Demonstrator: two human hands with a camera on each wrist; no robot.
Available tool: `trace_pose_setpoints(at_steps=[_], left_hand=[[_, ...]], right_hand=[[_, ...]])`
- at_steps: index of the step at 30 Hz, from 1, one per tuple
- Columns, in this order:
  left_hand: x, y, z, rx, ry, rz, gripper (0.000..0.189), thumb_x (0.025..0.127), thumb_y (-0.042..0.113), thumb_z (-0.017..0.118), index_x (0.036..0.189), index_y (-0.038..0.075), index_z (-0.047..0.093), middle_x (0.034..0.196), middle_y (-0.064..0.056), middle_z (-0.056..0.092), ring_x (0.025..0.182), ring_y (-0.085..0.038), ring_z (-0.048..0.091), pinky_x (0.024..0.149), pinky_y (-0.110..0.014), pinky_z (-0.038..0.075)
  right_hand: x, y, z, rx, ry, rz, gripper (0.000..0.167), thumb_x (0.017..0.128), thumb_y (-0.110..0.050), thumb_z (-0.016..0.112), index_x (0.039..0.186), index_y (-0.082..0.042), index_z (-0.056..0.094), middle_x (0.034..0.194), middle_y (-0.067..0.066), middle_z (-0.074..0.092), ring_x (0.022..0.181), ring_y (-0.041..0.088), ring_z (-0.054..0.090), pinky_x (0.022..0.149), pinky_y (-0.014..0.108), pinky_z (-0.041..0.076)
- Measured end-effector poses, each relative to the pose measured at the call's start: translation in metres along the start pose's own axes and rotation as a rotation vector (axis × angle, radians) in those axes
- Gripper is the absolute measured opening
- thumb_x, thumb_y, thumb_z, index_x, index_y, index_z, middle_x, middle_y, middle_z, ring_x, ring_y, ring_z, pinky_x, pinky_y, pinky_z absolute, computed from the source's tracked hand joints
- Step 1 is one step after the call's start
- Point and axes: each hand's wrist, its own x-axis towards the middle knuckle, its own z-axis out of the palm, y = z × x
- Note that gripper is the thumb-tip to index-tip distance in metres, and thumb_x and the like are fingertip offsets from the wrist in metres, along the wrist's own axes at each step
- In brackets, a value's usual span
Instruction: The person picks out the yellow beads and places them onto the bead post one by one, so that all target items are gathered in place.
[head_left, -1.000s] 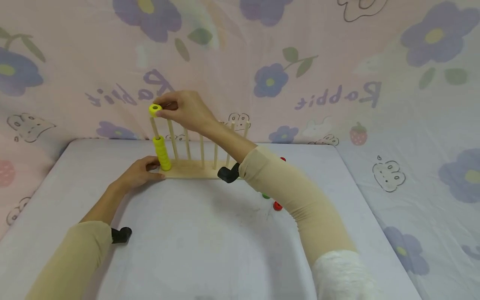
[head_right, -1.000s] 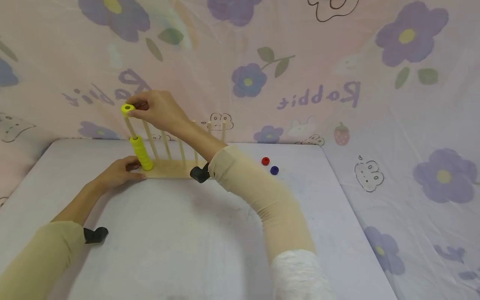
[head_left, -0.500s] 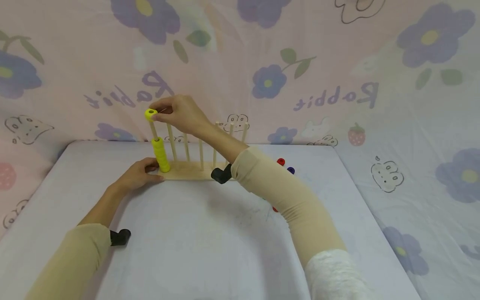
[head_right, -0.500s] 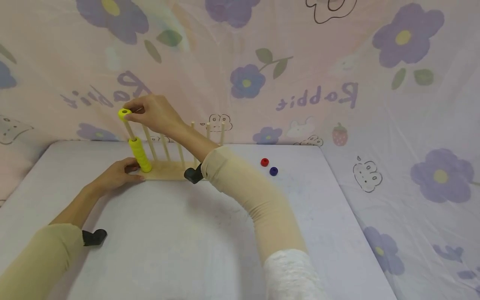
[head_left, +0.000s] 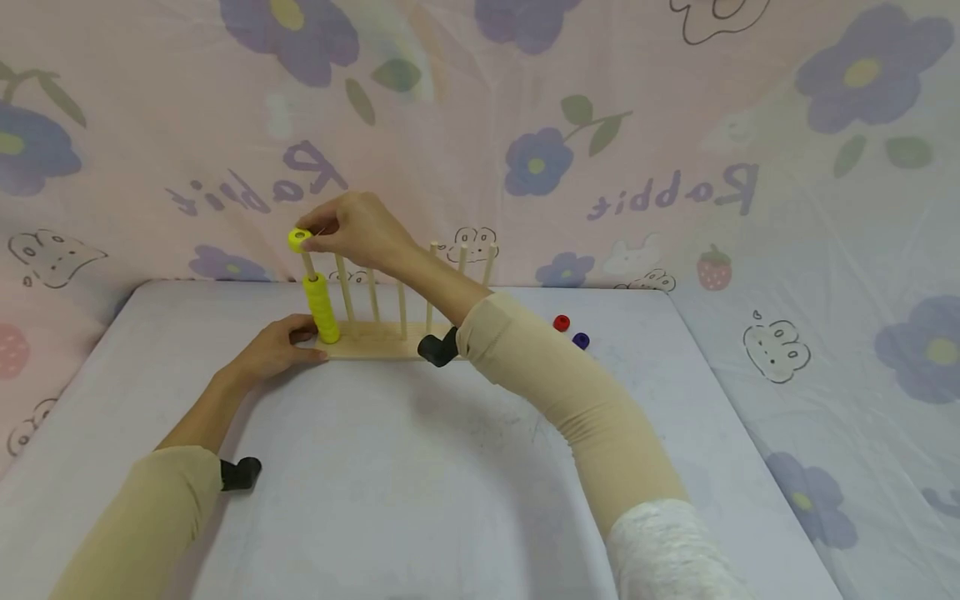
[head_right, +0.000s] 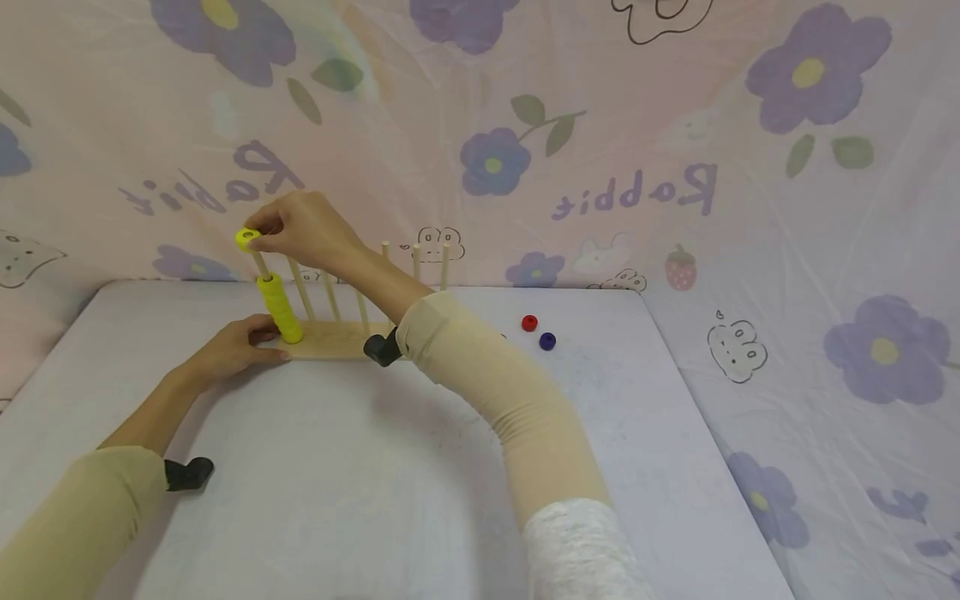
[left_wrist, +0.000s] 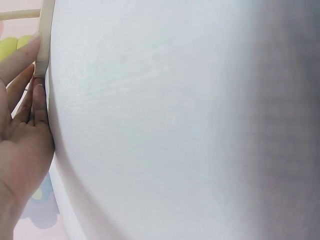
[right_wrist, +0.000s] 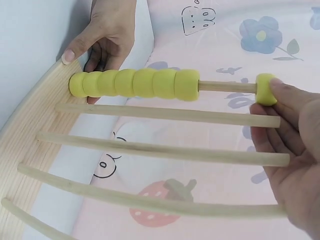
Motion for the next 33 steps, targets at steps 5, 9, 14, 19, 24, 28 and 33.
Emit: trace_pose_setpoints(at_steps=[5,9,14,19,24,28,33], left_hand=[[-0.001,0.000,0.001,0.011,0.006,-0.016,0.077,0.089,0.026,0.077,0.147,-0.005,0.037,0.151,-0.026,0.038,0.138,-0.042,0.038,0.117,-0.055,0.028],[-0.002,-0.001,0.001,0.018,0.004,-0.030,0.080,0.088,0.028,0.077,0.148,-0.005,0.035,0.152,-0.025,0.037,0.138,-0.042,0.037,0.117,-0.055,0.027],[-0.002,-0.001,0.001,0.018,0.004,-0.024,0.082,0.087,0.030,0.078,0.148,-0.005,0.036,0.152,-0.026,0.037,0.138,-0.043,0.037,0.117,-0.055,0.027],[-0.001,0.000,0.001,0.023,0.011,-0.021,0.081,0.087,0.031,0.078,0.148,-0.005,0.037,0.151,-0.026,0.038,0.138,-0.043,0.038,0.117,-0.056,0.028],[-0.001,-0.001,0.001,0.028,0.008,-0.023,0.083,0.087,0.031,0.078,0.148,-0.005,0.036,0.152,-0.027,0.037,0.139,-0.043,0.037,0.117,-0.056,0.026],[-0.002,-0.005,0.002,0.027,0.018,-0.021,0.083,0.087,0.030,0.078,0.148,-0.005,0.036,0.151,-0.027,0.039,0.138,-0.043,0.038,0.117,-0.056,0.026],[-0.004,-0.009,0.004,0.036,0.052,-0.027,0.084,0.086,0.028,0.080,0.148,-0.006,0.036,0.148,-0.027,0.042,0.136,-0.043,0.041,0.116,-0.056,0.029]], right_hand=[[0.000,-0.002,0.000,-0.046,-0.018,-0.003,0.031,0.092,-0.028,0.073,0.121,-0.018,0.073,0.113,-0.008,0.073,0.095,-0.001,0.064,0.080,0.011,0.050],[-0.001,-0.002,0.000,-0.072,-0.028,-0.002,0.032,0.093,-0.028,0.072,0.123,-0.018,0.072,0.115,-0.008,0.073,0.098,-0.001,0.063,0.081,0.010,0.049],[-0.003,-0.002,-0.001,-0.030,-0.035,0.022,0.032,0.093,-0.024,0.072,0.124,-0.015,0.071,0.114,-0.007,0.073,0.096,0.000,0.065,0.081,0.010,0.050],[-0.003,0.000,-0.003,0.008,-0.002,-0.005,0.030,0.095,-0.021,0.070,0.124,-0.012,0.071,0.116,-0.003,0.073,0.097,0.000,0.065,0.082,0.009,0.050],[-0.005,0.004,-0.007,0.042,0.060,-0.051,0.030,0.095,-0.022,0.069,0.123,-0.011,0.071,0.118,-0.003,0.072,0.098,-0.001,0.064,0.085,0.009,0.048],[-0.010,0.006,-0.012,0.093,0.089,-0.062,0.033,0.095,-0.021,0.069,0.126,-0.010,0.069,0.120,-0.002,0.071,0.099,-0.001,0.065,0.086,0.009,0.048],[-0.021,0.009,-0.021,0.166,0.108,-0.036,0.037,0.093,-0.021,0.071,0.128,-0.010,0.068,0.122,-0.003,0.070,0.099,0.000,0.065,0.086,0.011,0.050]])
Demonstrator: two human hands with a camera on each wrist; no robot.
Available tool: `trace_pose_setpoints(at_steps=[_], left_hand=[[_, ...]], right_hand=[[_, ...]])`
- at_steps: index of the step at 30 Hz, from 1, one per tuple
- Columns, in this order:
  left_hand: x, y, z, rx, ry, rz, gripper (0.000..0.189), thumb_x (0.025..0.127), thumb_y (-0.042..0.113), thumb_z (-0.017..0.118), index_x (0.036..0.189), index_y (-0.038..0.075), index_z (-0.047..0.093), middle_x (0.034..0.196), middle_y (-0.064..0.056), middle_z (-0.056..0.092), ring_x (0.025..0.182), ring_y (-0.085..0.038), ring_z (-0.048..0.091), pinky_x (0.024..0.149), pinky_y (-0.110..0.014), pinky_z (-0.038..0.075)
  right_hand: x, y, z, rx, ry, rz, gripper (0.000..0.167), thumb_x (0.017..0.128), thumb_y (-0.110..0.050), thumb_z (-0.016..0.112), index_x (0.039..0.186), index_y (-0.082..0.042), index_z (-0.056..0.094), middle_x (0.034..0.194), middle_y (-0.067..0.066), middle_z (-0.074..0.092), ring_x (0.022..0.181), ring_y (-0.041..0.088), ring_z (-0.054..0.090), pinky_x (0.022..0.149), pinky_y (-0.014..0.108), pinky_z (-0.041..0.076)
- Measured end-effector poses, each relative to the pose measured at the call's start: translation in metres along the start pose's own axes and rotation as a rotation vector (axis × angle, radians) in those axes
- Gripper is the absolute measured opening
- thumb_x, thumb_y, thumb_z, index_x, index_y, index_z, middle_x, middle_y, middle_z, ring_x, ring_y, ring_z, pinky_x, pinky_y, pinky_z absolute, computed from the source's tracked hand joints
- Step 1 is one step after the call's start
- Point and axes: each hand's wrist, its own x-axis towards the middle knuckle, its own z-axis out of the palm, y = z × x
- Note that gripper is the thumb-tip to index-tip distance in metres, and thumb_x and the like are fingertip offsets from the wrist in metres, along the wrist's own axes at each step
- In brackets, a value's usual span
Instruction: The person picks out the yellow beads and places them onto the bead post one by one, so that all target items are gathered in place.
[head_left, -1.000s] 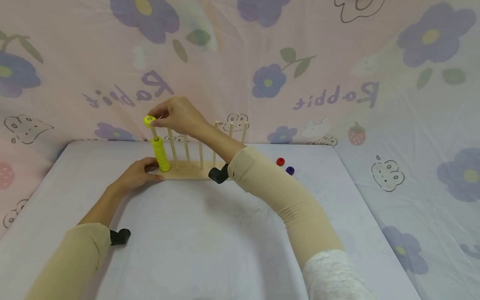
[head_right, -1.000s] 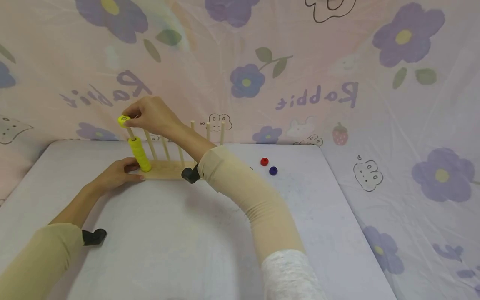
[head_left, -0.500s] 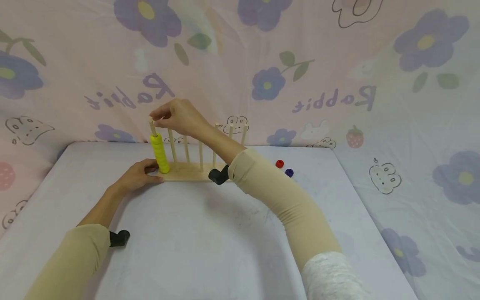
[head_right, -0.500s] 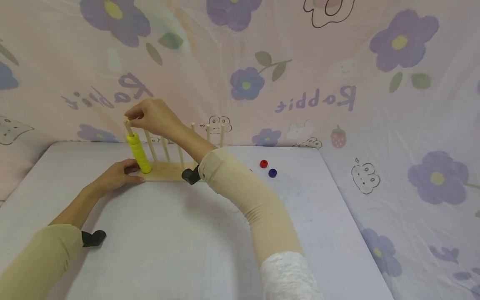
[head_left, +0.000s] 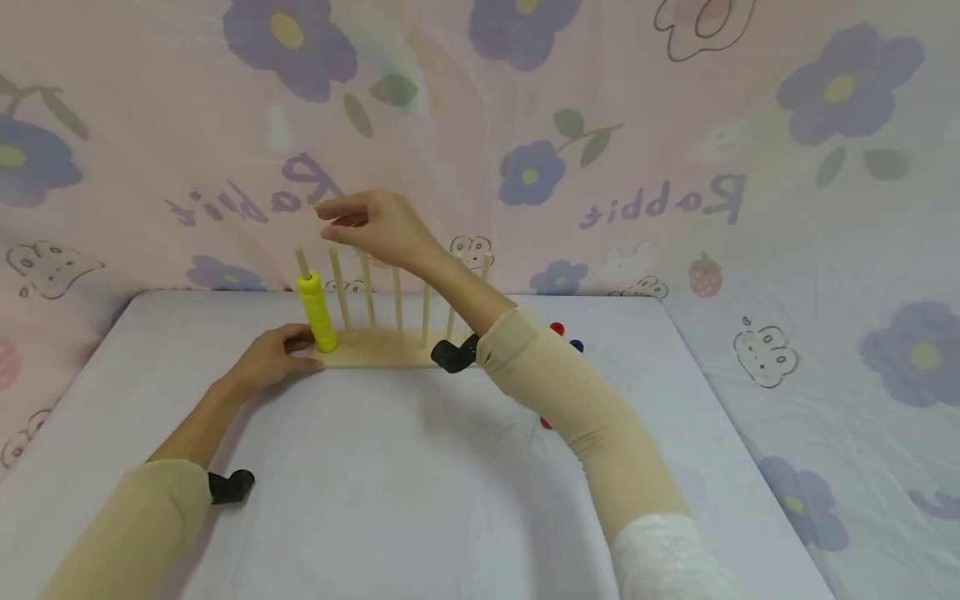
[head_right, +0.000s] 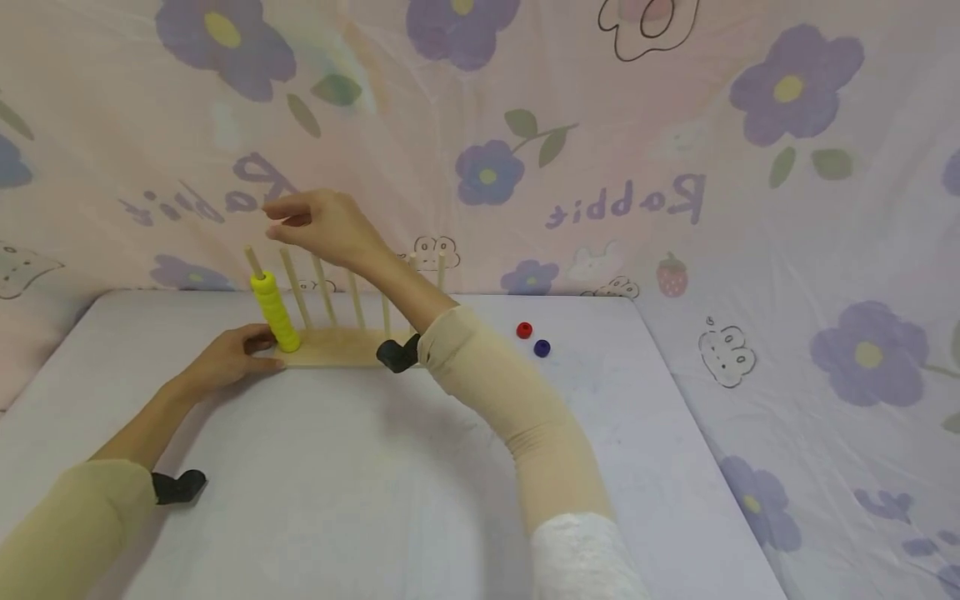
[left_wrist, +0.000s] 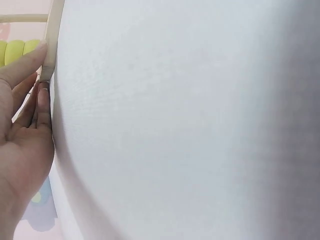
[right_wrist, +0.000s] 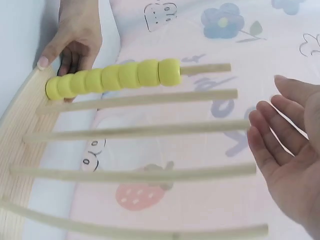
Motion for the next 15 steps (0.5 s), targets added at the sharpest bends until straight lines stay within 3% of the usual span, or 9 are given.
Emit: trace_pose_setpoints(at_steps=[8,15], left_hand=[[-0.003,0.002,-0.001,0.022,0.056,0.040,0.080,0.086,0.018,0.079,0.148,-0.007,0.036,0.145,-0.029,0.045,0.132,-0.045,0.046,0.112,-0.056,0.036],[-0.006,0.002,-0.008,0.067,0.132,0.053,0.081,0.085,0.026,0.080,0.150,0.000,0.039,0.147,-0.028,0.044,0.129,-0.047,0.048,0.109,-0.058,0.039]], right_hand=[[-0.018,0.013,-0.016,0.002,0.033,-0.004,0.038,0.092,-0.023,0.073,0.128,-0.011,0.069,0.122,-0.004,0.070,0.099,0.002,0.065,0.087,0.014,0.051],[-0.042,0.028,-0.033,-0.014,0.103,-0.071,0.035,0.092,-0.019,0.073,0.125,-0.008,0.070,0.121,0.002,0.071,0.102,0.007,0.066,0.091,0.018,0.051]])
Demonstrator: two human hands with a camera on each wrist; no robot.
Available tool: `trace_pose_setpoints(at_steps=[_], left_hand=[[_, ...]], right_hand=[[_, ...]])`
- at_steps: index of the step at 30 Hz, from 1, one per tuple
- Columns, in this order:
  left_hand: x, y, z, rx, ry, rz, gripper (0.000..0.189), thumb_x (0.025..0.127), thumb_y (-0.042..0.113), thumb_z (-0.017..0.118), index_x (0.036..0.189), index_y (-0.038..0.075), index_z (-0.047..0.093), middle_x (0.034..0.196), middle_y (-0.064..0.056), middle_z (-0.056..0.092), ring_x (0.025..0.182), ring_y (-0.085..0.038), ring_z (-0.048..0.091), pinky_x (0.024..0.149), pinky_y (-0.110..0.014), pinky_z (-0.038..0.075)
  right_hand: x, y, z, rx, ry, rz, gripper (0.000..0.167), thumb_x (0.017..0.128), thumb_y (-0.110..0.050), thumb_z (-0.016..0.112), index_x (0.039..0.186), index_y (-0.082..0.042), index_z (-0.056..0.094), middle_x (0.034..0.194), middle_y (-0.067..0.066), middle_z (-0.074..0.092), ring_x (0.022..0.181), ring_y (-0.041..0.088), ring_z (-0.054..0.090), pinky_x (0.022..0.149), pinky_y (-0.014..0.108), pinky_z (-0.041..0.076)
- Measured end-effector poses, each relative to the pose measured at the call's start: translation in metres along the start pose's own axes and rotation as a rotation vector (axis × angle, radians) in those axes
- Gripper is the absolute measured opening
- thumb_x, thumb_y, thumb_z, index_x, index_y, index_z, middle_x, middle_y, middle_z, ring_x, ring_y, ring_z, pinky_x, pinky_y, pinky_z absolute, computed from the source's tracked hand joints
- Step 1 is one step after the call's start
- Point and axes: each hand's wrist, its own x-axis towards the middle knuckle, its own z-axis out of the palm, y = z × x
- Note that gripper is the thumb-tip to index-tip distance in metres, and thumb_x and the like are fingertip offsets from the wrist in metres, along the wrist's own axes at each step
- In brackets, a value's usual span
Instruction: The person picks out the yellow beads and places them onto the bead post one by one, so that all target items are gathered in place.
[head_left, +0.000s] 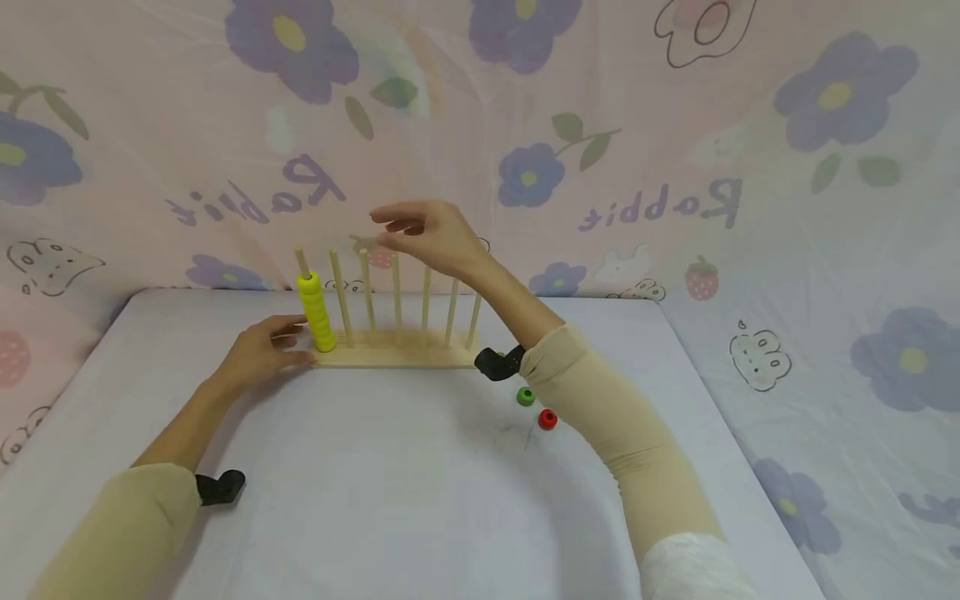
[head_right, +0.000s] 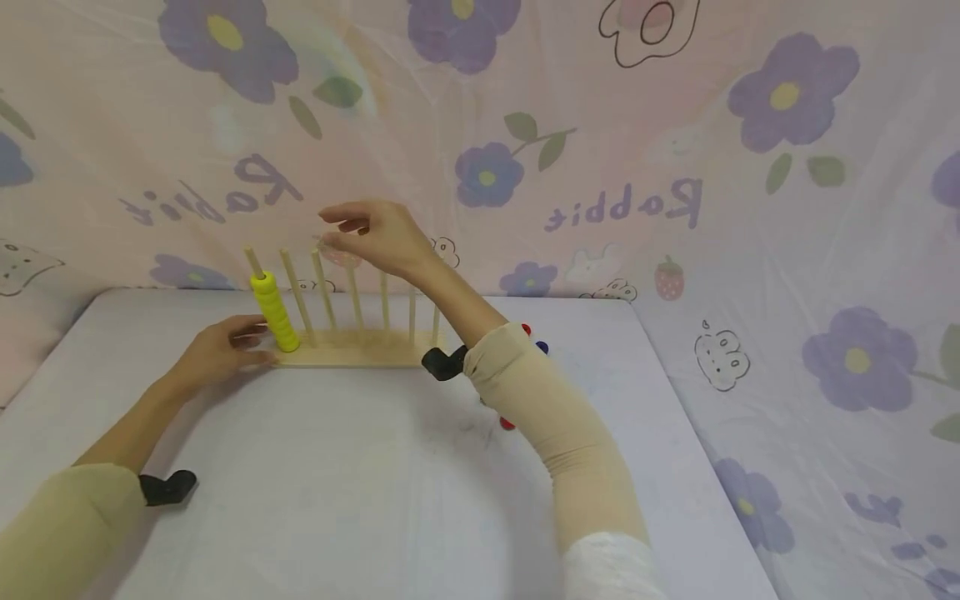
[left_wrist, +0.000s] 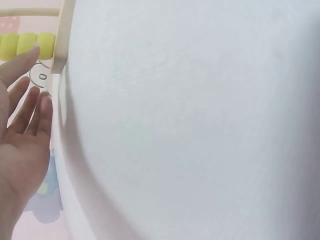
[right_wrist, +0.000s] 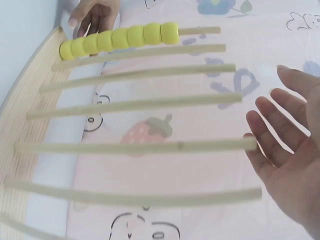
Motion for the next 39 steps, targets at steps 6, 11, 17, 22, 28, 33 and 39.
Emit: trace_pose_setpoints(at_steps=[6,11,17,22,28,33,39], left_hand=[[-0.005,0.001,-0.011,0.023,0.055,0.024,0.080,0.088,0.033,0.078,0.152,0.006,0.039,0.151,-0.029,0.037,0.130,-0.052,0.043,0.107,-0.062,0.039],[-0.010,0.002,-0.019,0.103,0.079,0.065,0.085,0.087,0.037,0.077,0.153,0.003,0.035,0.157,-0.027,0.026,0.135,-0.053,0.034,0.105,-0.066,0.037],[-0.021,0.003,-0.023,0.208,0.112,0.086,0.089,0.087,0.038,0.077,0.152,-0.001,0.032,0.157,-0.033,0.019,0.138,-0.059,0.021,0.104,-0.077,0.025],[-0.027,0.007,-0.021,0.207,0.136,0.145,0.090,0.084,0.035,0.080,0.150,-0.005,0.034,0.152,-0.038,0.024,0.135,-0.062,0.023,0.104,-0.078,0.022],[-0.037,0.004,-0.021,0.289,0.159,0.134,0.093,0.084,0.040,0.079,0.152,-0.003,0.031,0.153,-0.037,0.024,0.134,-0.063,0.023,0.103,-0.079,0.022],[-0.048,-0.005,-0.024,0.313,0.158,0.093,0.097,0.085,0.044,0.077,0.154,-0.002,0.026,0.154,-0.038,0.019,0.136,-0.063,0.019,0.104,-0.079,0.019],[-0.061,-0.014,-0.027,0.309,0.176,0.095,0.096,0.085,0.041,0.078,0.153,-0.004,0.026,0.153,-0.040,0.019,0.134,-0.065,0.020,0.104,-0.080,0.019]], right_hand=[[-0.022,0.012,-0.017,-0.016,0.058,-0.010,0.036,0.092,-0.023,0.073,0.125,-0.009,0.070,0.125,0.002,0.069,0.112,0.013,0.063,0.099,0.024,0.050],[-0.043,0.021,-0.028,-0.035,0.085,0.045,0.040,0.090,-0.026,0.075,0.127,-0.014,0.069,0.132,-0.003,0.065,0.120,0.011,0.058,0.103,0.028,0.047],[-0.070,0.031,-0.038,-0.044,0.098,0.071,0.045,0.087,-0.021,0.078,0.131,-0.012,0.067,0.137,-0.001,0.061,0.131,0.012,0.051,0.112,0.030,0.039],[-0.091,0.043,-0.051,-0.082,0.120,0.121,0.048,0.087,-0.020,0.078,0.133,-0.014,0.065,0.139,0.000,0.060,0.135,0.016,0.048,0.115,0.038,0.036],[-0.122,0.063,-0.065,-0.111,0.088,0.201,0.054,0.090,-0.028,0.075,0.141,-0.019,0.058,0.147,-0.001,0.052,0.140,0.018,0.040,0.117,0.047,0.031],[-0.152,0.079,-0.072,-0.166,0.076,0.246,0.058,0.092,-0.033,0.072,0.145,-0.018,0.054,0.151,0.000,0.047,0.143,0.022,0.036,0.117,0.054,0.029],[-0.185,0.095,-0.078,-0.282,0.083,0.242,0.061,0.092,-0.032,0.072,0.147,-0.017,0.050,0.156,0.004,0.041,0.145,0.028,0.033,0.116,0.058,0.030]])
